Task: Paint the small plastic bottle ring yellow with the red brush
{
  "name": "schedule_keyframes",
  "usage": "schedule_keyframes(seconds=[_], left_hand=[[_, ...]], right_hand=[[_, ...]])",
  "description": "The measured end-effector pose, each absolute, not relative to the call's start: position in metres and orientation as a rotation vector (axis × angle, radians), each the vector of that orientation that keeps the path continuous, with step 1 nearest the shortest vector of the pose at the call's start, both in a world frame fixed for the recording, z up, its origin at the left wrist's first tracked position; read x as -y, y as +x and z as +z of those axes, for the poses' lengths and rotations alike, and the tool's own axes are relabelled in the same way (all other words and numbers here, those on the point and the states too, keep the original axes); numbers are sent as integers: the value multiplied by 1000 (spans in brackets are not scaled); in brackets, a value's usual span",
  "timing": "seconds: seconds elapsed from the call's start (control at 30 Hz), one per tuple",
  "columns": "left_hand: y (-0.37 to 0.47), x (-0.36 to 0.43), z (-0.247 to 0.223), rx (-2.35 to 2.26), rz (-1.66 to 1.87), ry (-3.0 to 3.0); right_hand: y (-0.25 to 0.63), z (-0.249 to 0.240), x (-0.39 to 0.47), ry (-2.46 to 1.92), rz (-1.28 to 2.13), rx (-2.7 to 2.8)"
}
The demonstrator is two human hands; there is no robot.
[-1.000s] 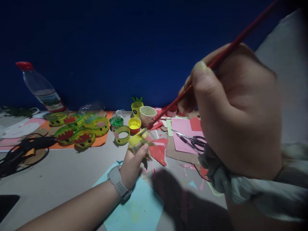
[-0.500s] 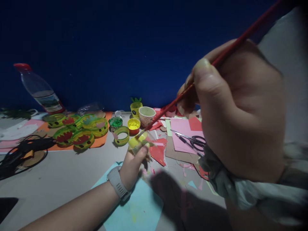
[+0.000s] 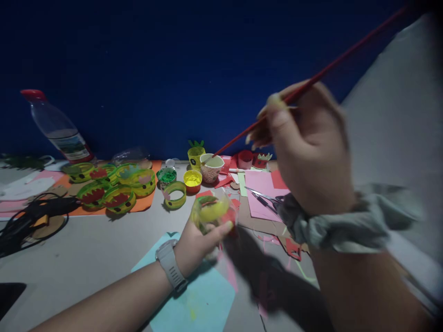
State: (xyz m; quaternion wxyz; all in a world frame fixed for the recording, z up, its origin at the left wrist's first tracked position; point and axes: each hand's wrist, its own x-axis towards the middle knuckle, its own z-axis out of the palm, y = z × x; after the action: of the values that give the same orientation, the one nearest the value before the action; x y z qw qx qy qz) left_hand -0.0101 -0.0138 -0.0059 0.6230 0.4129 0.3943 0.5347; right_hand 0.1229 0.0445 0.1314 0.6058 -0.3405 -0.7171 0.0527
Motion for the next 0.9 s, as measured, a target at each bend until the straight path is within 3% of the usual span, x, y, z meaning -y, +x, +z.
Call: schedule_keyframes(seconds=[0.33, 0.9], left_hand=[[-20, 31, 5, -706, 1113, 1228], [-26, 27, 2, -786, 973, 882]], right_hand=[[111, 94, -83, -998, 448, 1829], [102, 80, -85, -1149, 395, 1881]])
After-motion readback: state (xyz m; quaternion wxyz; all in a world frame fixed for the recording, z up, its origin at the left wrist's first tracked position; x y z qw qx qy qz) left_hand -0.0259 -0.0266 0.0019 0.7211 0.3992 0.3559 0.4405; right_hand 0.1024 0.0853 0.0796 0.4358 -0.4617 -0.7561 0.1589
